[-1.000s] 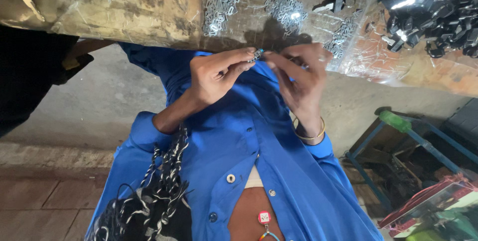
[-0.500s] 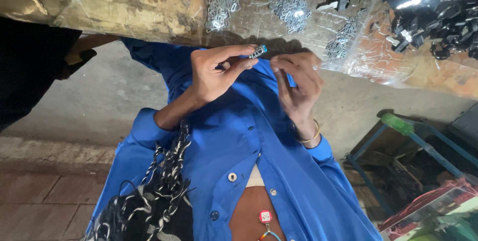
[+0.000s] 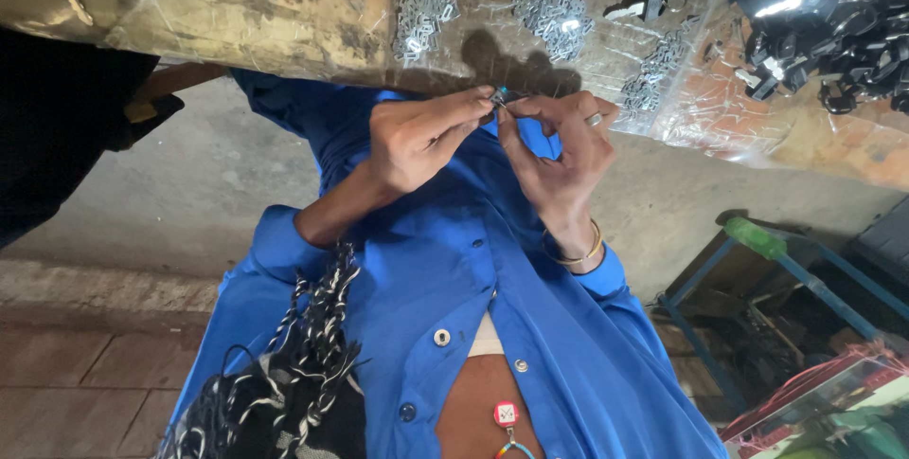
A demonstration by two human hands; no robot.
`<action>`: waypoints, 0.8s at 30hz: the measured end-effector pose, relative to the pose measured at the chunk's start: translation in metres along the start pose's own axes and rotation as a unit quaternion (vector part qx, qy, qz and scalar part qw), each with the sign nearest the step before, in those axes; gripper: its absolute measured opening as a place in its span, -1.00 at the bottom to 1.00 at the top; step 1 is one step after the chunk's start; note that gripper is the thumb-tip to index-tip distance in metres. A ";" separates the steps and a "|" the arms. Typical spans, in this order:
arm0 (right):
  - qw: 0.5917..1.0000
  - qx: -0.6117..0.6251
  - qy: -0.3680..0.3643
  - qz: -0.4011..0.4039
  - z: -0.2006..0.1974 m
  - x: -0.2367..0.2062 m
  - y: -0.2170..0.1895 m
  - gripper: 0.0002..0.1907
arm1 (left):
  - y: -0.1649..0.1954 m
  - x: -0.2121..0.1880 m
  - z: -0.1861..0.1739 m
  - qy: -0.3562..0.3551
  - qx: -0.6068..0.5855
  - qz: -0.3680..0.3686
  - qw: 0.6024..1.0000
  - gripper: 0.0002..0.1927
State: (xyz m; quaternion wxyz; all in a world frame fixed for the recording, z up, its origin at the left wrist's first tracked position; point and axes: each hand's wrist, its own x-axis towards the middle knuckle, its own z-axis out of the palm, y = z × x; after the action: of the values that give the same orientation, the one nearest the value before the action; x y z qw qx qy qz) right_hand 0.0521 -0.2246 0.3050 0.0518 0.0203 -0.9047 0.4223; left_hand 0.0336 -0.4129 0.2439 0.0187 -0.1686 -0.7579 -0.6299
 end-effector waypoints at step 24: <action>0.999 0.003 0.004 -0.051 -0.001 0.001 0.010 -0.82 | -0.001 0.000 -0.006 0.013 -0.085 -0.122 0.989 -0.79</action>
State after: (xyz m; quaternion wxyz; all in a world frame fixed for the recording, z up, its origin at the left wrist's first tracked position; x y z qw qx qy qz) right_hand 0.0500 -0.2172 0.2984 0.0767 0.0647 -0.9009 0.4223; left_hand 0.0319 -0.4189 0.2440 -0.0628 -0.0682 -0.7163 -0.6916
